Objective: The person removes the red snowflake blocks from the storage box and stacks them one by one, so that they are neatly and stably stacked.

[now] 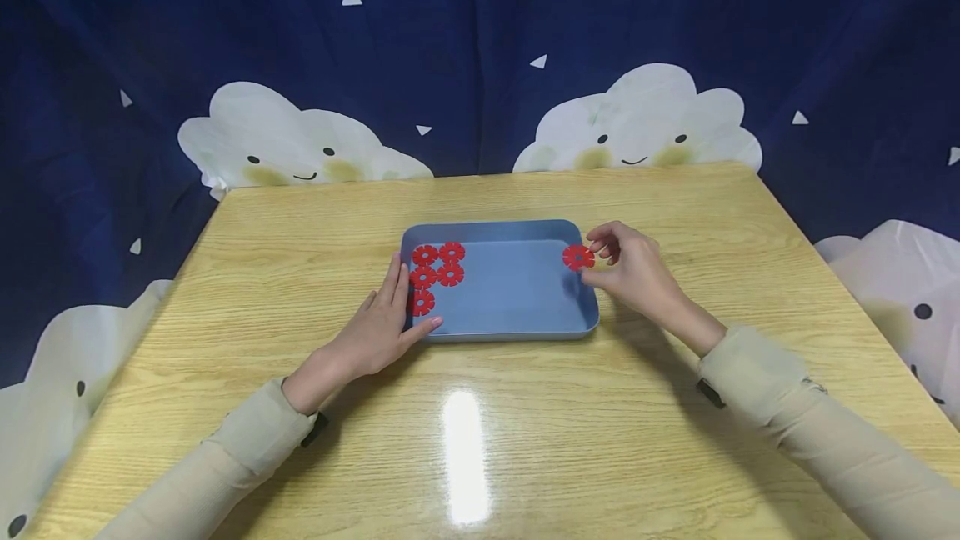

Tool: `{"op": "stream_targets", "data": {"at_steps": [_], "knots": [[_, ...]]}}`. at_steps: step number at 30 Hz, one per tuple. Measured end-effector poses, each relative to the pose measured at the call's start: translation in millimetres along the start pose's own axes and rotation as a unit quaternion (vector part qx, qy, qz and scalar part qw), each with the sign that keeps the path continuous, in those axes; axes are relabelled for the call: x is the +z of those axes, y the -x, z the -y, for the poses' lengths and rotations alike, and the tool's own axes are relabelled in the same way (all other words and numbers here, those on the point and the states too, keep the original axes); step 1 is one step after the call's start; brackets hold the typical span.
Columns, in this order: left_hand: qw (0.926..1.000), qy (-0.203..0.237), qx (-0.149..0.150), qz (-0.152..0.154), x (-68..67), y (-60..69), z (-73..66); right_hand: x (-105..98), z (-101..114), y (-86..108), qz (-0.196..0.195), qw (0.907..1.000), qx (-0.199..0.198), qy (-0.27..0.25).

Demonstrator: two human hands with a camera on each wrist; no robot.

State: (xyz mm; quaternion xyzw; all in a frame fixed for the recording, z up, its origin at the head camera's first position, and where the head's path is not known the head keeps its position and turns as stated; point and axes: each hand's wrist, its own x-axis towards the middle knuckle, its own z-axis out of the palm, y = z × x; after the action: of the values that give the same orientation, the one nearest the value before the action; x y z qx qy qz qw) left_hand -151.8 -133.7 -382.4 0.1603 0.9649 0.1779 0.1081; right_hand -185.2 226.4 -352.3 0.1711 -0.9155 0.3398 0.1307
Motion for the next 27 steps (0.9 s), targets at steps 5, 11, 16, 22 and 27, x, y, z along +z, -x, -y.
{"op": "stream_targets", "data": {"at_steps": [5, 11, 16, 22, 27], "knots": [[1.0000, 0.003, 0.000, 0.001, 0.2, -0.2, 0.1, -14.9, -27.0, 13.5, -0.003, 0.9993, 0.023, 0.029], [1.0000, 0.004, 0.001, -0.002, 0.2, -0.3, 0.5, -25.8, -56.8, 27.7, 0.006, 0.9981, 0.037, 0.050], [1.0000, 0.004, 0.003, -0.005, 0.6, -0.3, 0.6, -27.9, -70.6, 35.8, 0.008, 0.9969, 0.036, 0.070], [1.0000, 0.001, 0.001, -0.004, 1.3, -0.2, 1.2, -25.2, -78.0, 38.9, 0.008, 0.9964, 0.036, 0.076], [1.0000, -0.001, 0.002, -0.003, 1.1, -0.3, 1.2, -23.7, -80.6, 38.5, 0.002, 0.9962, 0.030, 0.081]]}}
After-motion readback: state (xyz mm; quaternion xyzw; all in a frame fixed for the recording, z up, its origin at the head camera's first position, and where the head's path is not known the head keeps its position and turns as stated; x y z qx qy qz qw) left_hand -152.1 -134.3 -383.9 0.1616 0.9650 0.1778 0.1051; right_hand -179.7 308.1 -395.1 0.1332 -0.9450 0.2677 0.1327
